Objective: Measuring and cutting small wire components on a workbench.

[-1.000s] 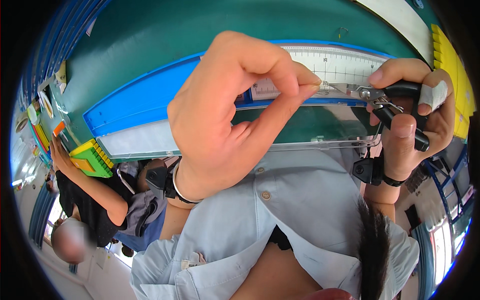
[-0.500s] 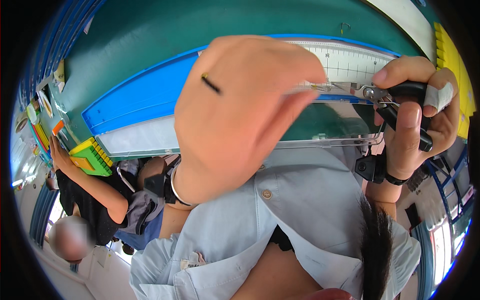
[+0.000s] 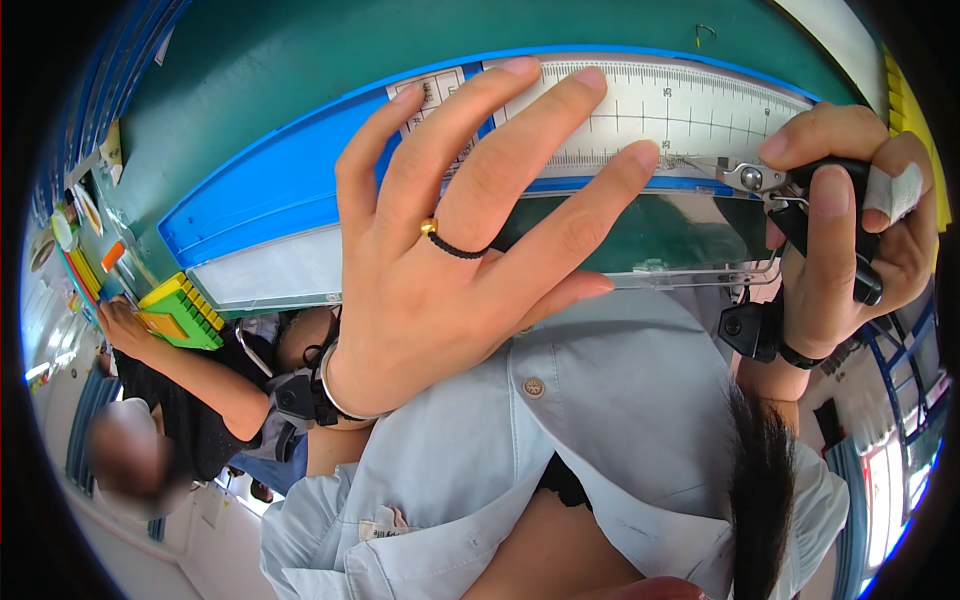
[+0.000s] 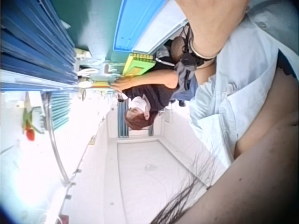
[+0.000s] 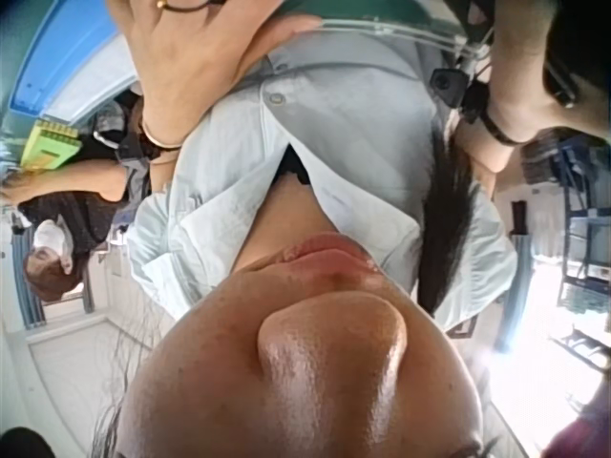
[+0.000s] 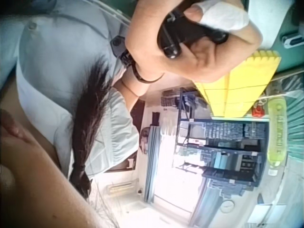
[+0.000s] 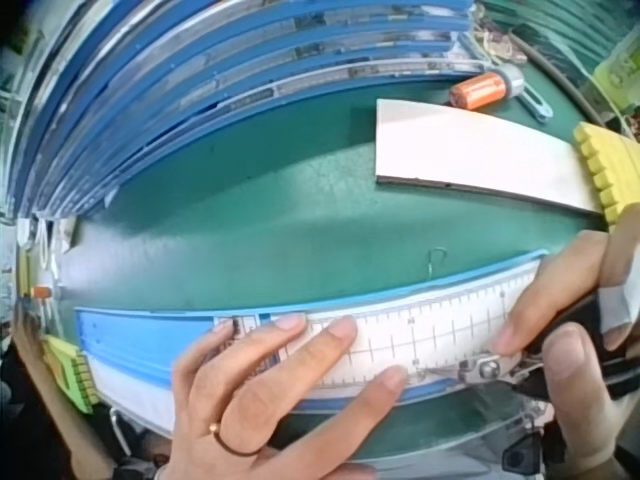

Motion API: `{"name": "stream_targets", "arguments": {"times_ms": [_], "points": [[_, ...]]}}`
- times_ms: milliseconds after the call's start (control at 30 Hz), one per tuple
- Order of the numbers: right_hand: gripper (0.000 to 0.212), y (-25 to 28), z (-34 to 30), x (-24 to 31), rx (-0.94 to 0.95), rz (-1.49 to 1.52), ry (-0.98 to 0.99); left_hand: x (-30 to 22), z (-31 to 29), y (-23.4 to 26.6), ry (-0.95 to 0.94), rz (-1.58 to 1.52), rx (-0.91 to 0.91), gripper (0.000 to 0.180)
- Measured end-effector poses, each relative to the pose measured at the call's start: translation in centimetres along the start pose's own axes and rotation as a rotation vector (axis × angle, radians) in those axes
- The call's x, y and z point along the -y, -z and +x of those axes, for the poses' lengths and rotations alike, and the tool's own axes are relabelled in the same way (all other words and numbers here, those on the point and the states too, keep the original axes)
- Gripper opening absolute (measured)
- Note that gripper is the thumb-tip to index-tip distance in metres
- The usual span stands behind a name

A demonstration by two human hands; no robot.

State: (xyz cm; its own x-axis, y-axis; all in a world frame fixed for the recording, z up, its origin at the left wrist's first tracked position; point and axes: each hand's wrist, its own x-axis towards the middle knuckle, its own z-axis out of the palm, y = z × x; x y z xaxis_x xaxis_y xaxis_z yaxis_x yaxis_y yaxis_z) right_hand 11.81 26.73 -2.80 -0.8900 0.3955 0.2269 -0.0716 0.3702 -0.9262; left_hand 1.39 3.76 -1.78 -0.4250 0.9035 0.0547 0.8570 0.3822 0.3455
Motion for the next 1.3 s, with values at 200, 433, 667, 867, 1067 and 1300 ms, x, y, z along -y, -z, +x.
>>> {"name": "stream_targets", "arguments": {"times_ms": [200, 433, 667, 867, 1067, 1300], "points": [[0.022, 0.2, 0.0, -0.1, 0.005, -0.010, 0.025, -0.3, 0.0, -0.2, 0.004, 0.008, -0.012, 0.054], [0.023, 0.0, 0.0, 0.6, 0.004, -0.101, -0.058, -0.3, 0.0, -0.3, -0.012, 0.009, -0.031, 0.046], [0.022, -0.4, 0.0, 0.9, -0.003, -0.045, -0.043, -0.2, -0.4, -0.3, -0.010, -0.002, -0.055, 0.040], [0.024, -0.4, 0.1, 1.0, -0.016, -0.120, -0.061, 0.1, -0.2, -0.9, -0.059, -0.008, -0.105, 0.040], [0.024, -0.9, 0.0, 0.3, -0.075, -0.030, -0.037, -0.1, -0.4, -0.9, -0.040, 0.004, -0.108, 0.040], [0.022, -0.5, 0.5, 1.3, 0.006, -0.058, -0.040, -0.2, -0.3, -0.8, -0.038, 0.009, -0.109, 0.039]]}}
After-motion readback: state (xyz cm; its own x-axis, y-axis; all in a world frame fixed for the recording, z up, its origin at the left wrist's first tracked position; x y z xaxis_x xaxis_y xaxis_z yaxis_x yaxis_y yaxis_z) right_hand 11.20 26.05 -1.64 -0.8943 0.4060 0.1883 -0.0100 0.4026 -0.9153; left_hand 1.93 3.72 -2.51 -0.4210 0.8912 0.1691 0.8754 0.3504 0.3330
